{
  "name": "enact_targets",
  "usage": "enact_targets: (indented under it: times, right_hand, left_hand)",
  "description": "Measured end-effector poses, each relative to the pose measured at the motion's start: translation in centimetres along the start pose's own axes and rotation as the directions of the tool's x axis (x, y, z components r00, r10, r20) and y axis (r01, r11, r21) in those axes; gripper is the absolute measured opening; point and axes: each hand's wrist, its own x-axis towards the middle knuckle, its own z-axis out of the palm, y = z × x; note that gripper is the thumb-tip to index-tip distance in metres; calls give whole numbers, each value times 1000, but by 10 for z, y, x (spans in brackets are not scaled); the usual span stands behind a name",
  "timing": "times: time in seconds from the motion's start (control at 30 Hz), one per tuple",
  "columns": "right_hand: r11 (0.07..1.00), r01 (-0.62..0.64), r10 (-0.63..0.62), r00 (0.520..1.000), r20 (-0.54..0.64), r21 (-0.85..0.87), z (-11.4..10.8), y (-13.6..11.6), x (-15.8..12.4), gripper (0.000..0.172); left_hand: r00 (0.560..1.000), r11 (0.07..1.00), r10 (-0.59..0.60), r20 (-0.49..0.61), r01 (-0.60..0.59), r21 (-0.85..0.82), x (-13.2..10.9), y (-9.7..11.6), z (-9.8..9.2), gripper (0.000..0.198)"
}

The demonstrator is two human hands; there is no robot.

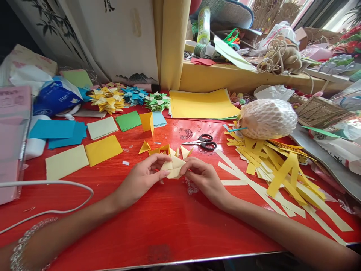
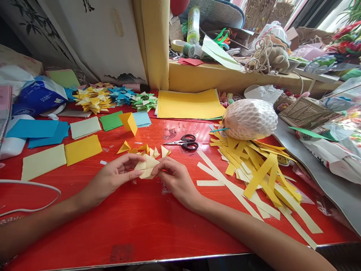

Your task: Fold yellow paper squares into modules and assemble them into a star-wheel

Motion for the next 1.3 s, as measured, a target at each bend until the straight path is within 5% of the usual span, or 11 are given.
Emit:
enact_targets:
  times: [0.1,0.23,0.37,0.6,0.83,1.03,1.17,1.3]
  right_hand:
    - [999,-29,29,999,29,14,0,-3,0,15]
    - [962,-123,112,992,61,242,2,-4,0,12]
    - [939,-149,127,988,92,311,3,0,1,29]
    - [925,-212,207,977,50,317,3,-1,4,18]
    - [944,-314,282,927,249,101,1,-5,1,25]
    - [976,-212,198,960,197,53,3,-7,-1,24]
    - [964,-231,219,971,98,135,2,-4,0,25]
    - [947,-279,259,957,134,159,1,-4,1,25]
  left_hand:
    - [1000,999,15,-24,-14,33,0,-2,-1,25]
    - [998,995,48,-38,-45,91,-1,-1,-2,22]
    - [1000,1000,25,-19,-25,13,-2,1,0,28]
    - [994,995,-58,-89,51,-81,1,0,-1,19]
    - [981,999,-12,-192,5,-36,-1,0,-1,18]
    - [994,972,90,-65,-74,222,-8,3,0,16]
    - [998,988,68,19,-70,139,-6,-3,3,30]
    - [996,984,93,-3,-91,152,-4,-6,3,27]
